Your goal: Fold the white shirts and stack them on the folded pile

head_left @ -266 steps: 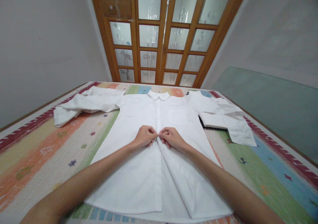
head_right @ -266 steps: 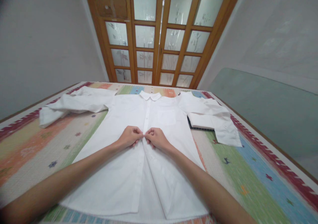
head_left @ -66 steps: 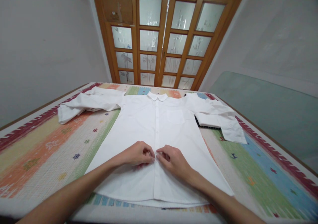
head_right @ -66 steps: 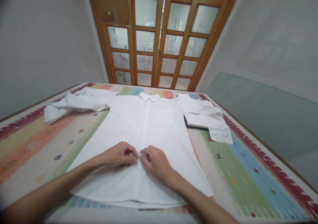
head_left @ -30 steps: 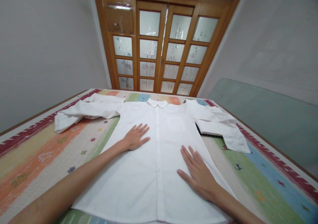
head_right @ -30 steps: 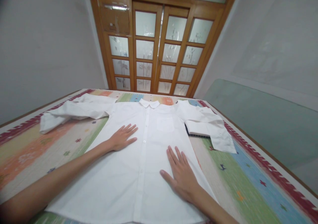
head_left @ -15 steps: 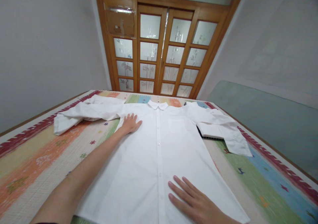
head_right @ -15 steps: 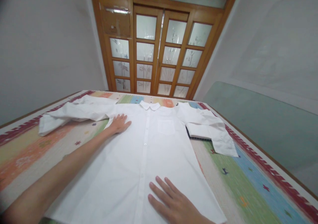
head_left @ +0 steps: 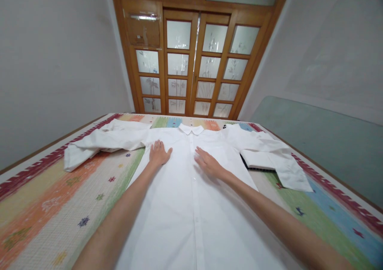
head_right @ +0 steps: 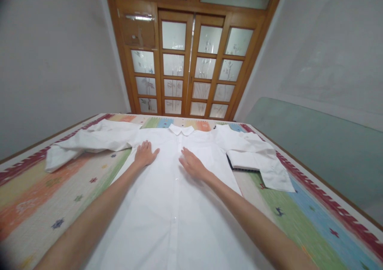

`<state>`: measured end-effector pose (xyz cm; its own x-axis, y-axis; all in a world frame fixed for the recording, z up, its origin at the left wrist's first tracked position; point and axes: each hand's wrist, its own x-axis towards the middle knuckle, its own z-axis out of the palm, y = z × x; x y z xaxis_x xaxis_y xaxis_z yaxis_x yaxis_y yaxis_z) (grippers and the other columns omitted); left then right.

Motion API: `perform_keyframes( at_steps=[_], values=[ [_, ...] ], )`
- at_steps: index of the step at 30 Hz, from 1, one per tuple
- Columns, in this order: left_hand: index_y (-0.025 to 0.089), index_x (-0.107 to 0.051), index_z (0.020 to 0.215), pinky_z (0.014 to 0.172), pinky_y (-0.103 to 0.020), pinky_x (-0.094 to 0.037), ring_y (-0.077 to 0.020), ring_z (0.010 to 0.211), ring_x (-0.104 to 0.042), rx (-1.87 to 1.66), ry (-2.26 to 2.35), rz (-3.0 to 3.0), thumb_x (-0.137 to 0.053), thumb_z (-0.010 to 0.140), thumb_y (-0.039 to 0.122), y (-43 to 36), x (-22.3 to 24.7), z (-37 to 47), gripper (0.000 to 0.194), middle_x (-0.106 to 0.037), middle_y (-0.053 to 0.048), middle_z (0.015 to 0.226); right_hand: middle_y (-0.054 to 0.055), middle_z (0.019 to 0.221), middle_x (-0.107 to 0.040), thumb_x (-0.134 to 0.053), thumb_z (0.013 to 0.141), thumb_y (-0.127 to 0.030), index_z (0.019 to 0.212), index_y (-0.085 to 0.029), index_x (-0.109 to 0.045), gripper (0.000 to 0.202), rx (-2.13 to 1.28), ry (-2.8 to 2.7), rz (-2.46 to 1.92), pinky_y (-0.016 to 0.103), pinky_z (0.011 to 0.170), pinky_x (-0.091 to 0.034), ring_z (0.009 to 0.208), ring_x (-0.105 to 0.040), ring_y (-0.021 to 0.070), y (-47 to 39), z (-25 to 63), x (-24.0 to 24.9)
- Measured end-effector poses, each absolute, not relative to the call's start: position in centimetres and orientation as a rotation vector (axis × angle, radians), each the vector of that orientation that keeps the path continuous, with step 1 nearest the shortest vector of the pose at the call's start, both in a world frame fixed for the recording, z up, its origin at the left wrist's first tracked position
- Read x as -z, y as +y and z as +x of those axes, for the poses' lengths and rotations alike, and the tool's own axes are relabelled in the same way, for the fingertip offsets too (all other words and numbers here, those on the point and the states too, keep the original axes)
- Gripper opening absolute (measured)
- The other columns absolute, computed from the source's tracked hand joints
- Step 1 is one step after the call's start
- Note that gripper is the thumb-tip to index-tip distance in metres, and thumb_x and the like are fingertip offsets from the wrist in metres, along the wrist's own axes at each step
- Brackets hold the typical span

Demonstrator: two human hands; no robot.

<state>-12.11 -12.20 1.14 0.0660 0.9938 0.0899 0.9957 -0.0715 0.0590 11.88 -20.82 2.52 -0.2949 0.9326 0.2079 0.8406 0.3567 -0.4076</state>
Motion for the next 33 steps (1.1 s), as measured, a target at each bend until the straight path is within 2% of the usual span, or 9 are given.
perform_keyframes(
  at_steps=[3,6,10,15,19,23,27,33],
  values=[
    [0.000,-0.026,0.146,0.117,-0.044,-0.014,-0.0279,0.144,-0.015,0.147,-2.121,-2.288,-0.017,0.093,0.051,-12.4,-1.0,-12.3,0.074,-0.019,-0.018,0.154,0.020,0.153,-0.017,-0.016,0.098,-0.046,0.145,0.004,-0.024,0.069,-0.228,-2.244,-1.693,0.037,0.117,-0.017,0.143,-0.014,0.0226,-15.5,9.8,-1.6],
    [0.001,-0.024,0.147,0.117,-0.043,-0.013,-0.0270,0.144,-0.014,0.116,-2.093,-2.343,-0.015,0.094,0.049,-12.5,-0.9,-12.6,0.072,-0.017,-0.017,0.155,0.021,0.153,-0.017,-0.018,0.098,-0.044,0.144,0.006,-0.025,0.068,-0.189,-2.341,-1.772,0.040,0.116,-0.013,0.143,-0.012,0.0270,-12.6,8.1,-1.1],
    [0.003,-0.023,0.147,0.117,-0.044,-0.013,-0.0274,0.144,-0.013,0.114,-2.067,-2.353,-0.015,0.095,0.048,-12.7,-0.9,-12.8,0.070,-0.017,-0.016,0.155,0.018,0.154,-0.017,-0.022,0.096,-0.050,0.146,0.002,-0.026,0.073,-0.147,-2.419,-1.791,0.041,0.116,-0.011,0.143,-0.010,0.0291,-11.4,7.7,-0.9],
    [0.012,-0.022,0.149,0.116,-0.049,-0.010,-0.0287,0.144,-0.009,0.074,-1.987,-2.461,-0.017,0.096,0.043,-12.3,-1.4,-12.9,0.062,-0.014,-0.011,0.157,0.016,0.154,-0.016,-0.022,0.095,-0.055,0.147,-0.001,-0.025,0.075,-0.099,-2.436,-1.792,0.041,0.116,-0.011,0.143,-0.011,0.0295,-11.7,8.0,-0.8],
    [0.015,-0.024,0.149,0.117,-0.048,-0.011,-0.0265,0.145,-0.009,0.098,-1.799,-2.616,-0.017,0.097,0.037,-10.9,-1.7,-12.3,0.057,-0.018,-0.008,0.156,0.013,0.155,-0.017,-0.023,0.095,-0.055,0.148,-0.009,-0.027,0.070,-0.090,-2.420,-1.808,0.042,0.115,-0.011,0.143,-0.011,0.0282,-11.9,7.9,-0.8],
    [0.019,-0.026,0.148,0.116,-0.047,-0.012,-0.0248,0.145,-0.009,0.157,-1.628,-2.771,-0.014,0.097,0.038,-9.0,-1.6,-10.7,0.056,-0.019,-0.003,0.156,0.011,0.156,-0.016,-0.023,0.095,-0.056,0.149,-0.013,-0.026,0.068,-0.141,-2.410,-1.804,0.042,0.115,-0.011,0.144,-0.009,0.0267,-12.0,8.0,-1.1],
    [0.026,-0.026,0.148,0.116,-0.048,-0.011,-0.0230,0.144,-0.013,0.136,-1.724,-2.764,-0.013,0.096,0.042,-7.0,-1.6,-9.4,0.056,-0.021,0.000,0.156,0.009,0.156,-0.016,-0.024,0.097,-0.051,0.149,-0.016,-0.027,0.063,-0.164,-2.402,-1.807,0.042,0.115,-0.011,0.144,-0.010,0.0259,-12.1,8.1,-1.5],
    [0.021,-0.023,0.149,0.115,-0.052,-0.011,-0.0285,0.144,-0.014,0.111,-1.989,-2.570,-0.014,0.094,0.051,-4.7,-1.6,-8.8,0.064,-0.017,-0.006,0.157,0.008,0.153,-0.026,-0.023,0.099,-0.038,0.146,-0.016,-0.035,0.053,-0.139,-2.343,-1.790,0.044,0.114,-0.015,0.142,-0.019,0.0259,-12.1,7.9,-1.6]
  ],
)
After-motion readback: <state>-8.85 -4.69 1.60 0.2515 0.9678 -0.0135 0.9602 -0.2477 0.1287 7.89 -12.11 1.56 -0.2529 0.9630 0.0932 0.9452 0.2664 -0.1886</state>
